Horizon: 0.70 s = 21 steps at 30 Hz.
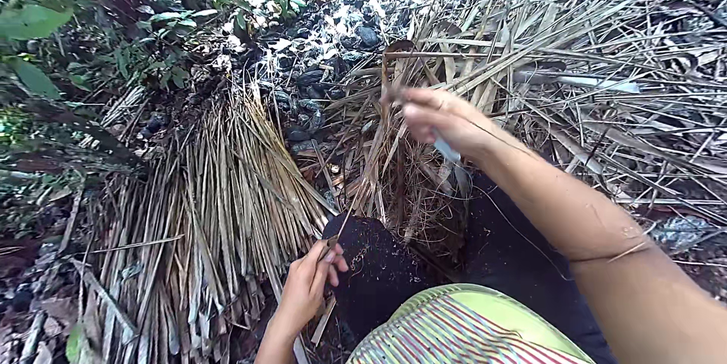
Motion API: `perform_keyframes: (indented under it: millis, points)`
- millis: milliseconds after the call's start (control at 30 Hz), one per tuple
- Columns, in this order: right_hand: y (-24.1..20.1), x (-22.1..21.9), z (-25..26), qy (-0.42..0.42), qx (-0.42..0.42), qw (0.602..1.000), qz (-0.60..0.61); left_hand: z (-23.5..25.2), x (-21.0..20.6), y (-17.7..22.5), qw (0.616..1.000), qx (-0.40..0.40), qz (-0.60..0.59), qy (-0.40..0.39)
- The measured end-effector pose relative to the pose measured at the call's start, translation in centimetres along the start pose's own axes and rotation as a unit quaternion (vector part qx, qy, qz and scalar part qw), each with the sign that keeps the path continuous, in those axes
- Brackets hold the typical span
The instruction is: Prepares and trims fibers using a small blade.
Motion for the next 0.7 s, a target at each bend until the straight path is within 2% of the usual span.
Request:
perform_keyframes:
  millis: [100, 167, 267, 333, 400, 467, 533, 633, 700]
  points:
    - [-1.8, 3.2, 0.9, 0.089, 0.071, 0.993, 0.007, -2.0, 0.1, -1.6, 0.999, 0.038, -0.03, -0.004]
    - [-1.8, 2.8, 0.6, 0.091, 0.058, 0.994, 0.032, -2.3, -0.1, -1.7, 0.997, 0.058, -0.053, 0.004]
    - [1.2, -2.3, -1.7, -0.001, -0.066, 0.997, 0.036, -1.0, -0.4, -0.5, 0.992, 0.065, -0.102, 0.024]
    - [4.4, -6.7, -4.0, -0.107, -0.166, 0.98, 0.039, -0.1, -0.7, 0.6, 0.987, 0.059, -0.147, 0.019]
    - [5.5, -9.1, -4.9, -0.184, -0.213, 0.958, 0.051, 0.3, -0.7, 1.3, 0.983, 0.057, -0.177, 0.004]
    - [4.3, -8.2, -4.5, -0.16, -0.189, 0.968, 0.047, -0.3, -0.5, 1.0, 0.978, 0.064, -0.199, -0.02]
    - [2.1, -5.0, -2.9, -0.078, -0.108, 0.99, 0.039, -1.6, -0.1, -0.1, 0.97, 0.085, -0.223, -0.044]
    - [-0.2, -0.5, -0.4, 0.017, -0.01, 0.998, 0.054, -3.1, 0.3, -1.3, 0.957, 0.114, -0.257, -0.066]
    - [-0.1, -0.9, -0.4, 0.025, -0.014, 0.997, 0.067, -3.1, 0.3, -1.3, 0.955, 0.117, -0.265, -0.067]
Point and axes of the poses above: each hand's wrist, its own z-axis towards the middle knuckle, its own x-axis out of the back of the hand, y = z × x, the point moved 1 cm from there along z, towards the middle knuckle, and after that the axes turned 2 degrees about z, right-handed, at the moved point
